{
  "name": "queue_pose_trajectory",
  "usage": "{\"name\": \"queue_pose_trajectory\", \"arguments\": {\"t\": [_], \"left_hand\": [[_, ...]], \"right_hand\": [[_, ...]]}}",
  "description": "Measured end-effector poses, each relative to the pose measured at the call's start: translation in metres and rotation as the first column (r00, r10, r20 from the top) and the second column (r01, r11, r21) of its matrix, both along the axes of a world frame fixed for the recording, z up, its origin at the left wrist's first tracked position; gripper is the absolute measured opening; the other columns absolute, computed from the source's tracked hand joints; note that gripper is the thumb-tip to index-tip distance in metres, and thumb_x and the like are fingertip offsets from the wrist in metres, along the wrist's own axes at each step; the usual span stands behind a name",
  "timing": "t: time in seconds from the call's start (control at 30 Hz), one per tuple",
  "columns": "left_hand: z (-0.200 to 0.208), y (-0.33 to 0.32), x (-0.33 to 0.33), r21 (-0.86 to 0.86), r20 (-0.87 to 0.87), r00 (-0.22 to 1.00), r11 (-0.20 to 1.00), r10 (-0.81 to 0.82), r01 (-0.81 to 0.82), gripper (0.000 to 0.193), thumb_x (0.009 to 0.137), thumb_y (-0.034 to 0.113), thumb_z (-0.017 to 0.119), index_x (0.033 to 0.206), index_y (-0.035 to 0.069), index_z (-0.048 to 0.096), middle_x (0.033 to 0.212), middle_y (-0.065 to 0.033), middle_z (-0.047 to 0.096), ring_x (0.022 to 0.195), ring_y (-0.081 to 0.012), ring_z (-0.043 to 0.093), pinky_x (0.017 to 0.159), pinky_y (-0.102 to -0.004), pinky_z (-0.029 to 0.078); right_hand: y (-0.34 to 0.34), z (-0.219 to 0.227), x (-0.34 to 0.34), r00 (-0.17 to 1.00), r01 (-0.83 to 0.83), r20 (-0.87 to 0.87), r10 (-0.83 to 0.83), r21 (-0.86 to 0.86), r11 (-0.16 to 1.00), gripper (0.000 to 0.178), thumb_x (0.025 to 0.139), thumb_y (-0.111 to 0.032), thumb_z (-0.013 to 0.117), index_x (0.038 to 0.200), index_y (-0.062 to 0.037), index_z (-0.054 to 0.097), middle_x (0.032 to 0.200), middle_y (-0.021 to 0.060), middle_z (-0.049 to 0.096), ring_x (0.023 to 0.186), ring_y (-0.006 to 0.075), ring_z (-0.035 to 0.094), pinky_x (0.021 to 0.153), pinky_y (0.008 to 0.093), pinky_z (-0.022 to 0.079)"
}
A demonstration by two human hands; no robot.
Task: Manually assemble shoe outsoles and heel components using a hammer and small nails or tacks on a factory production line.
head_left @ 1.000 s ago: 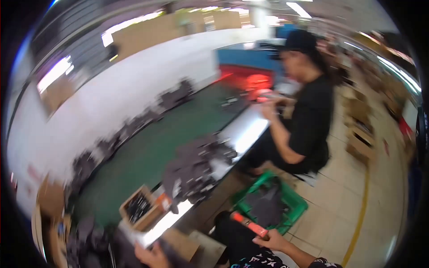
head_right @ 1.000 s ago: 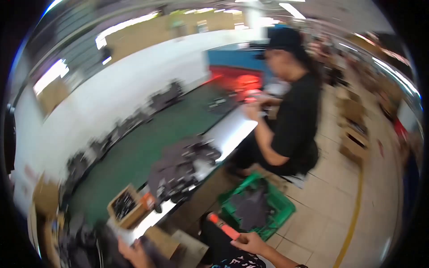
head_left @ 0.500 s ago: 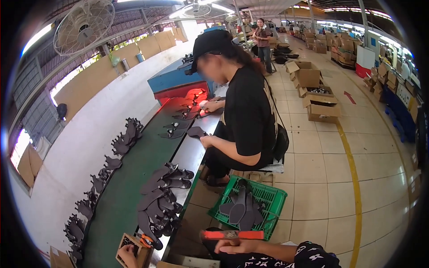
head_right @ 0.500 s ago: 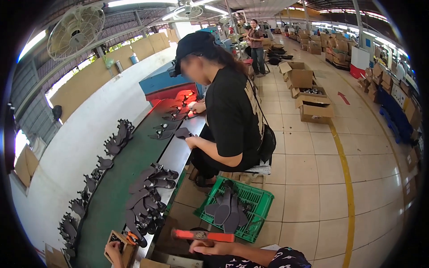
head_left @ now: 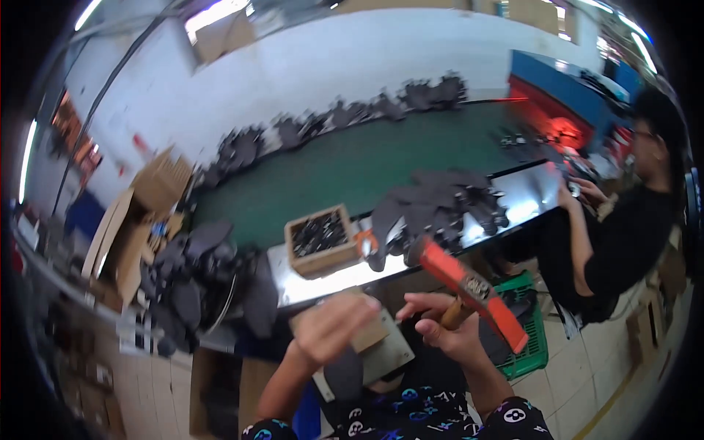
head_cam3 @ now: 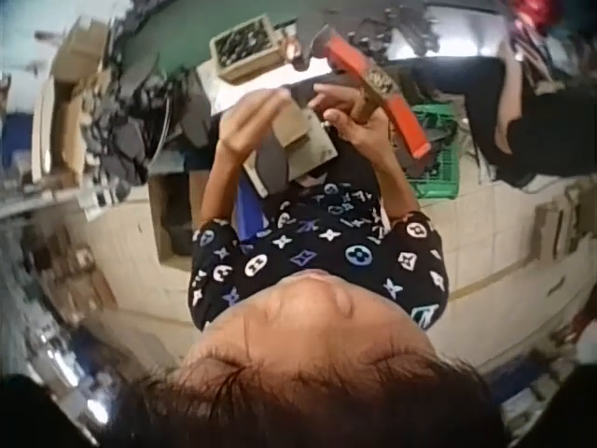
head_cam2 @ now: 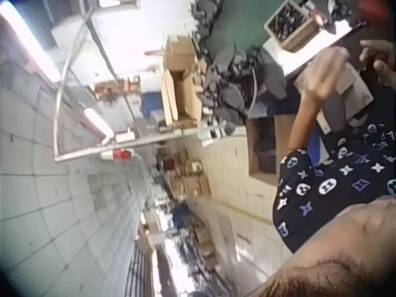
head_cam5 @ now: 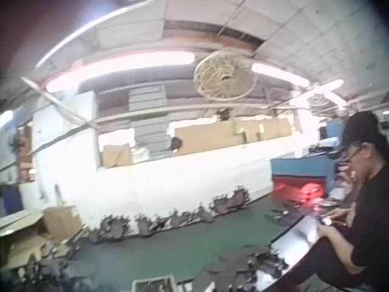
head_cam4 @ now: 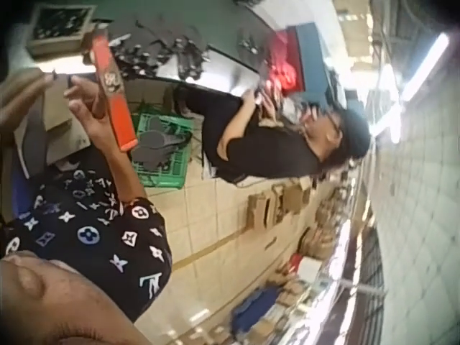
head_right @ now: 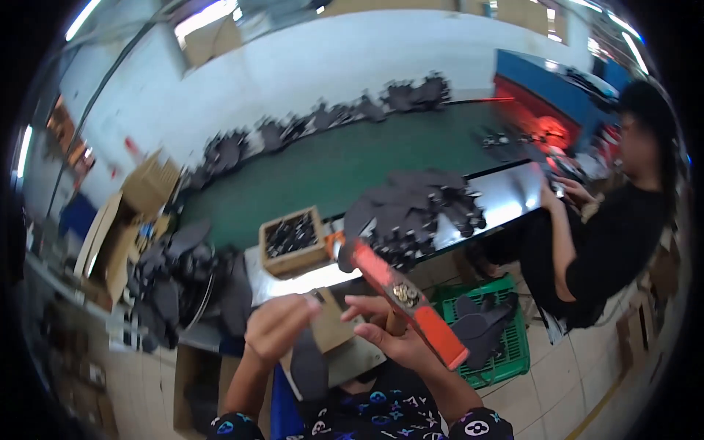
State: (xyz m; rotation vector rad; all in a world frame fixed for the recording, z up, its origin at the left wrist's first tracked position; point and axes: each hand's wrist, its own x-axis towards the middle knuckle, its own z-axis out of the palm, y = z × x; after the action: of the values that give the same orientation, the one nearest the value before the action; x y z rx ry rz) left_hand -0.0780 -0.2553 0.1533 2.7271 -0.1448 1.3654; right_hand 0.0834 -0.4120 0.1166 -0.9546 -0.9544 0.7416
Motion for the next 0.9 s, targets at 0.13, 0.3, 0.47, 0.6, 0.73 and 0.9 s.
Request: {"name": "queue_pose_trajectory", "arguments": {"t": [0.13,0.3,0.47,0.6,0.73,0.9], "left_hand": [[0.009,-0.032,-0.049,0.296,0.035,0.999,0.955,-0.024,0.013,0.024,0.072,-0.006,0.070,0.095,-0.002,0.075,0.096,-0.0117,0.068,0.085,-0.0232,0.070,0.073,-0.0272,0.061],[0.006,-0.043,-0.074,0.301,0.055,0.998,0.953,0.009,-0.025,0.018,0.075,-0.002,0.070,0.092,0.000,0.075,0.091,-0.0099,0.067,0.081,-0.0200,0.068,0.073,-0.0250,0.060],[-0.013,-0.035,-0.077,0.190,0.032,0.998,0.981,-0.048,0.041,0.018,0.070,0.003,0.077,0.089,0.005,0.076,0.089,-0.0053,0.066,0.077,-0.0170,0.065,0.068,-0.0256,0.059],[-0.099,0.009,-0.073,-0.506,0.009,0.932,0.805,0.363,-0.309,0.022,0.077,0.009,0.077,0.097,0.004,0.070,0.094,-0.0109,0.064,0.084,-0.0283,0.063,0.074,-0.0374,0.052],[-0.151,0.057,-0.064,-0.758,-0.200,0.857,0.478,0.476,-0.443,0.027,0.081,0.013,0.078,0.104,0.001,0.071,0.103,-0.0111,0.070,0.092,-0.0268,0.067,0.085,-0.0335,0.051],[-0.165,0.057,-0.058,-0.754,-0.178,0.917,0.550,0.357,-0.360,0.026,0.079,0.015,0.078,0.099,0.001,0.072,0.092,-0.0153,0.071,0.086,-0.0323,0.067,0.079,-0.0375,0.052]], "right_hand": [[0.028,-0.001,-0.032,0.969,-0.244,0.003,0.245,0.098,0.965,0.044,0.088,-0.034,0.076,0.110,0.0026,0.069,0.100,0.0148,0.070,0.060,0.0070,0.053,0.051,0.0199,0.039],[0.026,0.007,-0.054,0.944,-0.323,-0.018,0.331,0.176,0.930,0.040,0.084,-0.033,0.080,0.100,0.0023,0.072,0.092,0.0191,0.072,0.061,0.0131,0.060,0.051,0.0223,0.044],[0.022,0.004,-0.048,0.918,-0.396,0.014,0.396,0.082,0.915,0.026,0.080,0.007,0.068,0.105,-0.0001,0.072,0.108,0.0171,0.067,0.098,0.0234,0.067,0.077,0.0301,0.054],[0.042,-0.029,-0.038,0.987,-0.096,0.119,0.107,-0.094,0.991,0.010,0.081,-0.003,0.069,0.088,0.0045,0.066,0.102,0.0164,0.065,0.061,0.0096,0.058,0.049,0.0220,0.047],[0.083,-0.061,-0.037,0.990,-0.131,0.021,0.139,-0.227,0.965,0.014,0.086,-0.004,0.071,0.095,0.0056,0.067,0.104,0.0131,0.065,0.053,0.0050,0.052,0.042,0.0201,0.039],[0.131,-0.099,-0.034,0.958,-0.155,0.204,0.201,-0.221,0.963,0.026,0.086,-0.008,0.073,0.107,0.0056,0.067,0.099,0.0083,0.072,0.089,0.0125,0.066,0.080,0.0283,0.053]]}}
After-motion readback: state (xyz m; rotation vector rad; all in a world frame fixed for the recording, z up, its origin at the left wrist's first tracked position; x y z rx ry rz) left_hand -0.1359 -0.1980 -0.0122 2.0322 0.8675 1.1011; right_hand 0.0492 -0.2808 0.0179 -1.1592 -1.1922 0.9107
